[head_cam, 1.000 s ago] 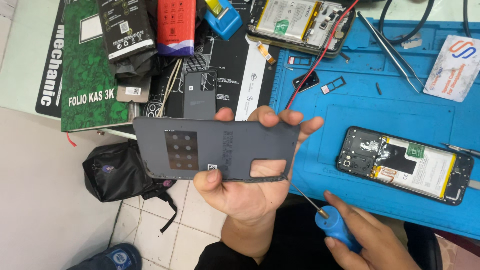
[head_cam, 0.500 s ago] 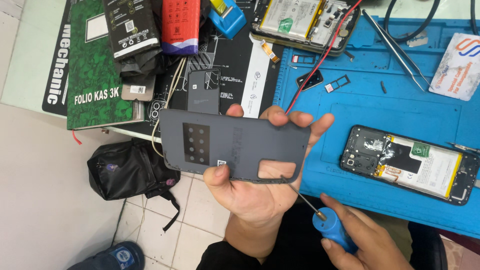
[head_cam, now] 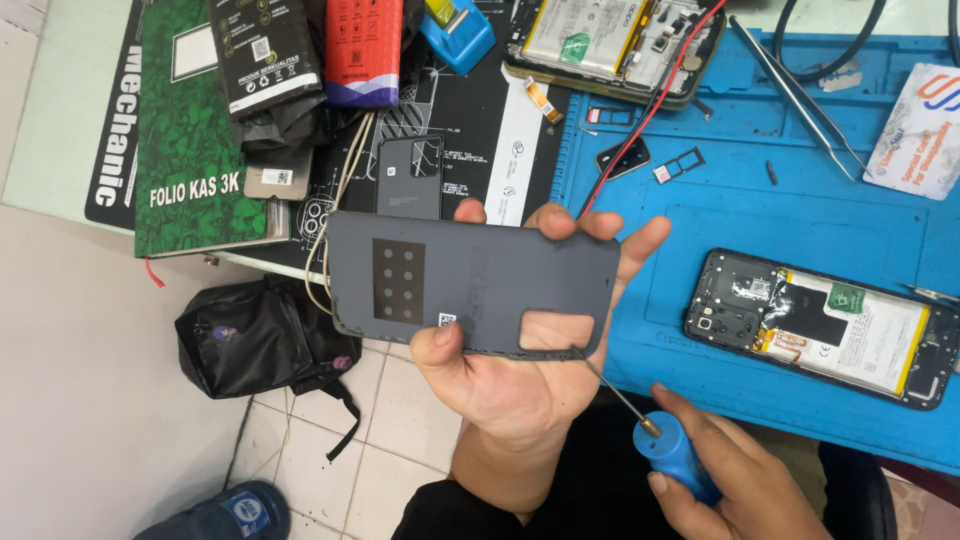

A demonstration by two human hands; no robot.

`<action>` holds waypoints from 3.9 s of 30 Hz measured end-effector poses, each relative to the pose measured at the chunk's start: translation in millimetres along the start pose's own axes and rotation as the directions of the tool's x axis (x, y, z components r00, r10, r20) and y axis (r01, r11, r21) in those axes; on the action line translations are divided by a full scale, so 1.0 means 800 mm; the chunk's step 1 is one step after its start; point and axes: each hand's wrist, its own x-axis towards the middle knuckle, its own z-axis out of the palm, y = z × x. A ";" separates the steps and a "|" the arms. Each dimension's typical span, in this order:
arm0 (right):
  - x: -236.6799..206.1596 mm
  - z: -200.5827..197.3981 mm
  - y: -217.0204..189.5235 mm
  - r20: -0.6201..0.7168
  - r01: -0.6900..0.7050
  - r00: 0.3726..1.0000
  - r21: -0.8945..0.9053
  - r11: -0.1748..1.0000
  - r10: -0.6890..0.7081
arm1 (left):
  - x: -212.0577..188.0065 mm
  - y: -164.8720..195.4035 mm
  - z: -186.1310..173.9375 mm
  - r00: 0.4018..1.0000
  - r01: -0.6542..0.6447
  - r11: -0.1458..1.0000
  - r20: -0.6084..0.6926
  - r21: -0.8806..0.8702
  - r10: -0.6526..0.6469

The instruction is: The person uses a screwdriver to remove screws from a disassembled smartphone and then uses a hot air gun to heat the edges of a phone back cover, likely to soften adhesive for removal.

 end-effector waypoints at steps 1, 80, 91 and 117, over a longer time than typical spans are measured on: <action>0.000 0.000 -0.001 0.006 -0.015 1.000 -0.003 1.000 0.015 | 0.001 0.000 0.000 1.000 -0.001 1.000 0.004 0.003 0.001; -0.024 -0.027 0.031 -0.016 0.001 1.000 -0.282 0.959 -0.006 | -0.010 -0.004 -0.010 0.942 0.334 0.931 0.068 -0.145 -0.327; -0.012 -0.023 0.012 -0.051 -0.034 0.998 -0.193 0.981 0.025 | -0.007 -0.010 -0.010 0.951 0.293 0.954 0.123 -0.060 -0.284; 0.001 -0.021 -0.012 -0.117 0.166 0.973 -0.235 0.958 -0.198 | -0.018 -0.020 -0.022 0.941 0.327 0.932 0.148 -0.155 -0.305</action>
